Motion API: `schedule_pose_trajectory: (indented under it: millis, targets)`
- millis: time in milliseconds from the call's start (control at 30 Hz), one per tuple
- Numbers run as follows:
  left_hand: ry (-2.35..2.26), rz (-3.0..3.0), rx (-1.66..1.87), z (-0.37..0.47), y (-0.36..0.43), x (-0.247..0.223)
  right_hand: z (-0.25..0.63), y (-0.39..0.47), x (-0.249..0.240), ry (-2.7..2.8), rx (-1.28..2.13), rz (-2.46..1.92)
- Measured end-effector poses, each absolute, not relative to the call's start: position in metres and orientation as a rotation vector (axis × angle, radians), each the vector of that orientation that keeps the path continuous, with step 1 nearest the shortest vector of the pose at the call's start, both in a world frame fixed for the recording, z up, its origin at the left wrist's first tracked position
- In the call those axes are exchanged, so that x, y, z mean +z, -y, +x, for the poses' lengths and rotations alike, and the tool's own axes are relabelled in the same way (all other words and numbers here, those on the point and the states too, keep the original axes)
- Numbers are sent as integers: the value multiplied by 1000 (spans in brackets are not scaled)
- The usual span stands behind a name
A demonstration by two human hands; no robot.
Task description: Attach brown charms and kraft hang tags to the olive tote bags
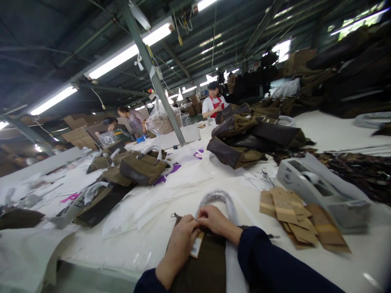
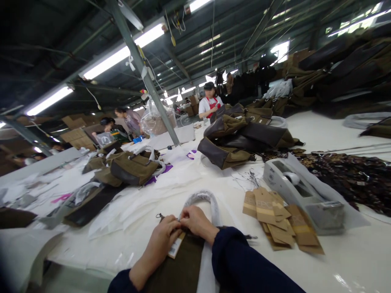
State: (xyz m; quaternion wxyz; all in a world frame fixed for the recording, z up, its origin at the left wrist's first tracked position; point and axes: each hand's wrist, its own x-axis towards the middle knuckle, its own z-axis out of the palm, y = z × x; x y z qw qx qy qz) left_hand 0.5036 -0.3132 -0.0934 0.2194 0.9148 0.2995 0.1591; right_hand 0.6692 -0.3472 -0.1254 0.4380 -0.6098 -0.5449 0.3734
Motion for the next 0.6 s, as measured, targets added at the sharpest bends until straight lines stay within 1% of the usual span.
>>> schedule_pose_trajectory:
  millis: [133, 267, 400, 600]
  targets:
    - [-840, 2516, 496, 504, 314, -100, 668, 348, -123, 1341, 901, -1498]
    - [-967, 2268, 614, 500, 309, -103, 669, 350, -122, 1336, 896, -1445]
    - [-980, 2096, 638, 499, 304, -101, 671, 352, -122, 1355, 914, -1410]
    - [-931, 2069, 637, 501, 300, -102, 672, 352, -124, 1363, 943, -1421]
